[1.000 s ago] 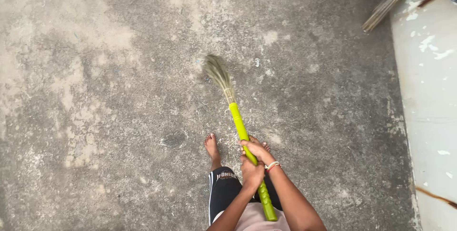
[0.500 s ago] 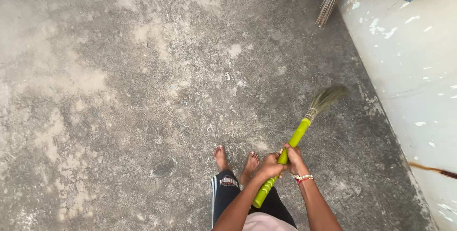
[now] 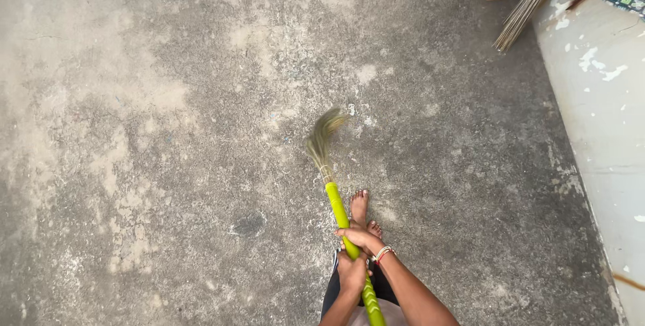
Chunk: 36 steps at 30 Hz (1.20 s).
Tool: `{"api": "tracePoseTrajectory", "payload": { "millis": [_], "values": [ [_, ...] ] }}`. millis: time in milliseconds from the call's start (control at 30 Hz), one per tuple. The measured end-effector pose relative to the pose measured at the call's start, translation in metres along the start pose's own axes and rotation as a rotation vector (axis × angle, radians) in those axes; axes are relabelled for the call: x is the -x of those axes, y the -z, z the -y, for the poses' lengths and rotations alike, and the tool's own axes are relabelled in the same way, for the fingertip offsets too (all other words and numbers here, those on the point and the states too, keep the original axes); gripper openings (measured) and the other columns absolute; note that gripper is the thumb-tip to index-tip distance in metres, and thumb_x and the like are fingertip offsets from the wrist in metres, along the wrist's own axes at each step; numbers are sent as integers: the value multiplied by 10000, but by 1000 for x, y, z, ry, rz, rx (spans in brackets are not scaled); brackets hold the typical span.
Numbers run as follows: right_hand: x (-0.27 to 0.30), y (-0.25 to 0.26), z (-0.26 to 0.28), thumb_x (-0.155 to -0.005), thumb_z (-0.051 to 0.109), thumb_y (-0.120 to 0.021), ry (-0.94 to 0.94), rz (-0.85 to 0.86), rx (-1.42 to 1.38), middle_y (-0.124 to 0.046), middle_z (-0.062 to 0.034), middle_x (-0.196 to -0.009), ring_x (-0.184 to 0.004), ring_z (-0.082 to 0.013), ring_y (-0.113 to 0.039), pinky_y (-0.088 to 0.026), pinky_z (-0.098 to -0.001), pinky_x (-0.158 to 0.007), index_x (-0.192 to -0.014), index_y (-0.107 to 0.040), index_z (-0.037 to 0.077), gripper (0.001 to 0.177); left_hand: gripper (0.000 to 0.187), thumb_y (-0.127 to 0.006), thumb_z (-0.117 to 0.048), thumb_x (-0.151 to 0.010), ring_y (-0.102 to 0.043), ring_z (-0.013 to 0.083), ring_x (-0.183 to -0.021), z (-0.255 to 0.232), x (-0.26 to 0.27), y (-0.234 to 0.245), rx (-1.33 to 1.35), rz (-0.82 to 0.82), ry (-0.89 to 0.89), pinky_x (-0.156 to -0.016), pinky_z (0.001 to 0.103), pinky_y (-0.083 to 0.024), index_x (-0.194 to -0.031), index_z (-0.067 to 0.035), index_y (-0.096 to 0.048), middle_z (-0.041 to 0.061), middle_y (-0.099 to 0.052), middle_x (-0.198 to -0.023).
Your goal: The person sweeps a concrete balcony using a broom, moving dust and debris along the floor and toward the edges.
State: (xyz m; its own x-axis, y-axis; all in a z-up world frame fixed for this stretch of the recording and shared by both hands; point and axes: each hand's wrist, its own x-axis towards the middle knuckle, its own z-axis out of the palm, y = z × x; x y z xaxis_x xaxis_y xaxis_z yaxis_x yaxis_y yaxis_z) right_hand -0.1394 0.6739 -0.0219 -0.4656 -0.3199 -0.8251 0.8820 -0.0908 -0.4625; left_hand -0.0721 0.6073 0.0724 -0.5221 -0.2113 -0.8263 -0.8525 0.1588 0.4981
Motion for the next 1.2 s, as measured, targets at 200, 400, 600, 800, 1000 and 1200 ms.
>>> {"api": "tracePoseTrajectory", "payload": {
  "millis": [200, 400, 600, 800, 1000, 1200],
  "values": [
    [31, 57, 19, -920, 184, -689, 79, -59, -54, -608, -20, -772, -644, -131, -607, -541, -277, -593, -1110, -589, 61, 248, 428, -685, -96, -866, -697, 237, -493, -39, 28, -57, 71, 59, -168, -459, 350, -587, -1113, 94, -391, 178, -695, -802],
    [95, 112, 30, -887, 188, -685, 279, -322, -386, -612, -40, -804, -662, -141, -595, -544, -313, -629, -1132, -606, 72, 283, 425, -670, -27, -854, -677, 220, -528, -33, 12, -100, -37, 472, -219, -445, 341, -566, -1139, 53, -364, 166, -686, -829],
    [112, 119, 34, -899, 283, -651, 251, -393, -851, -728, -119, -921, -833, -214, -712, -597, -364, -776, -1023, -514, 71, 281, 338, -732, 70, -743, -659, 230, -518, -48, -64, -131, 177, 545, -116, -407, 363, -537, -958, -18, -487, 134, -658, -763],
    [69, 130, 28, -965, 437, -596, 123, -376, -680, -646, -74, -879, -788, -207, -681, -578, -365, -721, -1100, -553, 105, 361, 136, -706, 15, -799, -644, 234, -473, -42, -68, -124, 171, 452, -167, -392, 333, -528, -843, 126, -640, 177, -672, -708],
    [31, 118, 26, -976, 380, -588, -71, -15, -411, -609, -70, -861, -794, -204, -727, -624, -360, -753, -1232, -537, 145, 351, 170, -678, 19, -830, -627, 227, -511, -16, -44, -120, 461, 7, -283, -406, 344, -536, -916, 123, -575, 186, -642, -774],
    [33, 145, 34, -972, 299, -689, -5, 271, -256, -674, -76, -908, -772, -200, -705, -617, -343, -694, -1253, -556, 39, 405, 439, -640, -10, -855, -647, 192, -684, -34, -7, -177, 579, -333, -247, -501, 320, -541, -1153, 3, -318, 178, -579, -1034]
  ]
}}
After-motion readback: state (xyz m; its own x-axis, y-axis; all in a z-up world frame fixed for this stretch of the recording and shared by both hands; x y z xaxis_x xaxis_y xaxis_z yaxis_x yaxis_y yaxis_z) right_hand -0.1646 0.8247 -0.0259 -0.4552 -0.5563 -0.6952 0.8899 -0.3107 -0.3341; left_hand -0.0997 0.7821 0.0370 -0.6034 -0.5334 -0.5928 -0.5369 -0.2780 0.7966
